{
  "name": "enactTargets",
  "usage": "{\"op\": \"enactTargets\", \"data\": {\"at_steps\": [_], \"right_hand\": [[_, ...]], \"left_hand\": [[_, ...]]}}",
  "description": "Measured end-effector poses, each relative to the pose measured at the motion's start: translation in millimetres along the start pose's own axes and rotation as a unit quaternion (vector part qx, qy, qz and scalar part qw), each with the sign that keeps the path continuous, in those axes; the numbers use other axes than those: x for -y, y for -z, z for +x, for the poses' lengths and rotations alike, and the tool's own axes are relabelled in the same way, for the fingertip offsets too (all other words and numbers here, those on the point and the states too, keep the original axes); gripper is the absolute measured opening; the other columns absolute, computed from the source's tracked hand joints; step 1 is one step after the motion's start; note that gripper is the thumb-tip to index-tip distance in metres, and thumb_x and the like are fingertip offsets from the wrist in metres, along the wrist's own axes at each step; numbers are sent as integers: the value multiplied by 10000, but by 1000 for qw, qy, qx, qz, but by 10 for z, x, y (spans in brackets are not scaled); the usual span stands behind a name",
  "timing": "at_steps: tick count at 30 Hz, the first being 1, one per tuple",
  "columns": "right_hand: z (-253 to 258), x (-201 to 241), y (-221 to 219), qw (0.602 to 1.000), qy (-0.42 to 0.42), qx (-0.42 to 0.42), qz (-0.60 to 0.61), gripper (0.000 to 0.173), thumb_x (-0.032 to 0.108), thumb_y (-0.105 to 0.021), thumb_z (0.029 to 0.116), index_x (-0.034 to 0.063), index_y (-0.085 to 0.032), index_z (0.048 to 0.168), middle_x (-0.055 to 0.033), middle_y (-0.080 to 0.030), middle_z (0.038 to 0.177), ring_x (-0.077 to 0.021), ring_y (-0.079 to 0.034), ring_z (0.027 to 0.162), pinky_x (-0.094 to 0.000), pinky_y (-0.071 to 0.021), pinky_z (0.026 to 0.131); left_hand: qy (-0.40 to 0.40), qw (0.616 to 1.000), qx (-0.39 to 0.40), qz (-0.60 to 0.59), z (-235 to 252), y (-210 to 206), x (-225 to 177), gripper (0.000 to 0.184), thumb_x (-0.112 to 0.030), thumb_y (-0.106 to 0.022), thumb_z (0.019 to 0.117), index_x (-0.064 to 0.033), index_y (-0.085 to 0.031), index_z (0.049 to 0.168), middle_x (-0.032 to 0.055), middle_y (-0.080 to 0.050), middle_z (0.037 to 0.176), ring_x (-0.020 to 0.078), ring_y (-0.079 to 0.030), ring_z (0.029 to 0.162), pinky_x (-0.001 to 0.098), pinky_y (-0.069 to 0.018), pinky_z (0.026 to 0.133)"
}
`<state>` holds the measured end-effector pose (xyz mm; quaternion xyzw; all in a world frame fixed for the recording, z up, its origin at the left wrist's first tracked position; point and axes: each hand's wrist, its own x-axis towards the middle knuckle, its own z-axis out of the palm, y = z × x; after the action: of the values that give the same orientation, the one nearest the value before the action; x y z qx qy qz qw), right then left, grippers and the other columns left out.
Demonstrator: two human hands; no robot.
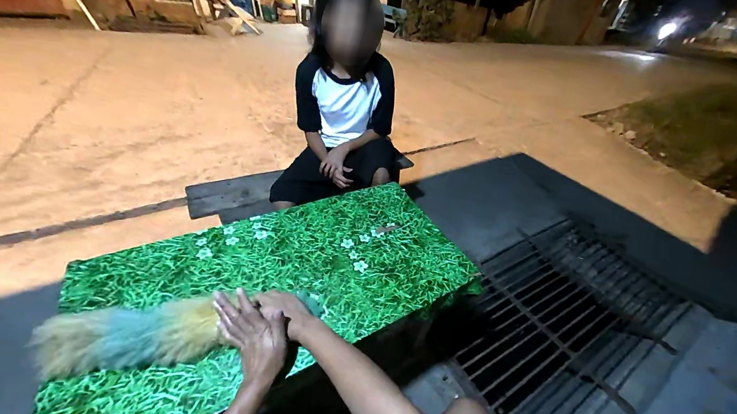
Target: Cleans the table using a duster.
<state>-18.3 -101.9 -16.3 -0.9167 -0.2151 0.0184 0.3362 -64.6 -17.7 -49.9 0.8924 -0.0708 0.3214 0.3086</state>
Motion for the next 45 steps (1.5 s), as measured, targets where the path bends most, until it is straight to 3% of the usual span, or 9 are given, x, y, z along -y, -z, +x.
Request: {"op": "enactTargets", "data": {"at_steps": [7, 10, 12, 14, 18, 24, 32, 40, 45], "right_hand": [[86, -66, 210, 965, -244, -94, -32, 532, 100, -514, 1037, 237, -483, 1550, -175, -436, 1593, -407, -486, 1403, -564, -456, 1100], [-225, -32, 175, 988, -136, -36, -57, 503, 32, -549, 1006, 141, -545, 1497, -195, -480, 1546, -418, -518, 1361, -574, -466, 1081], [-543, -136, 174, 996, -34, -12, -79, 322, 35, -567, 990, 33, -675, 1293, -207, -562, 1442, -403, -555, 1306, -559, -465, 1073], [-881, -339, 266, 995, 10, -28, -99, 350, 85, -592, 995, 118, -686, 1330, -216, -612, 1375, -400, -587, 1270, -556, -476, 1060], [-1463, -857, 850, 961, -224, -112, -119, 465, 106, -518, 1018, 214, -597, 1463, -219, -589, 1419, -399, -573, 1309, -567, -470, 1086], [-1857, -1430, 1409, 790, -536, -291, -61, 425, 187, -491, 1063, 161, -559, 1482, -186, -522, 1516, -401, -616, 1259, -555, -506, 1039], [-1511, -816, 777, 964, -216, -104, -114, 508, 68, -526, 1015, 208, -550, 1503, -199, -533, 1492, -416, -557, 1321, -572, -485, 1060], [-781, -921, 970, 869, -439, -226, -17, 495, 152, -498, 1044, 222, -504, 1533, -153, -456, 1581, -398, -609, 1265, -552, -533, 1006], [-375, -277, 298, 977, -190, -88, -26, 478, 48, -532, 1005, 136, -563, 1474, -172, -498, 1543, -399, -559, 1327, -581, -492, 1059]], "left_hand": [[-3, 999, 0, 46, 11, -60, 13, 831, -565, -245, 1052, 50, -207, 1609, 364, -54, 1665, 540, -81, 1551, 663, -87, 1232], [-4, 999, 13, 40, 12, -62, 16, 830, -556, -254, 1054, 67, -218, 1601, 376, -68, 1658, 544, -91, 1547, 666, -83, 1230], [-3, 999, 28, 26, 15, -53, 34, 836, -563, -274, 1051, 65, -223, 1601, 366, -66, 1663, 534, -81, 1553, 668, -66, 1238], [-10, 999, 37, 26, 23, -48, 37, 839, -564, -268, 1052, 63, -207, 1605, 359, -61, 1667, 540, -78, 1551, 677, -66, 1235], [-5, 998, 46, 47, 23, -69, 40, 823, -559, -282, 1060, 40, -193, 1617, 345, -48, 1675, 532, -67, 1555, 689, -70, 1227], [-2, 995, 80, 60, 40, -117, 50, 836, -594, -277, 1052, 6, -197, 1628, 320, -44, 1687, 514, -62, 1563, 697, -59, 1222], [-12, 994, 90, 67, 50, -155, 46, 847, -609, -261, 1048, 8, -203, 1626, 324, -67, 1683, 506, -77, 1564, 691, -58, 1224], [-8, 993, 87, 81, 66, -173, 64, 845, -609, -265, 1047, -2, -196, 1630, 309, -41, 1692, 502, -64, 1567, 686, -63, 1227], [-37, 996, 52, 55, 54, -155, 64, 857, -607, -243, 1040, 31, -222, 1613, 340, -76, 1675, 514, -88, 1560, 686, -73, 1225]]}}
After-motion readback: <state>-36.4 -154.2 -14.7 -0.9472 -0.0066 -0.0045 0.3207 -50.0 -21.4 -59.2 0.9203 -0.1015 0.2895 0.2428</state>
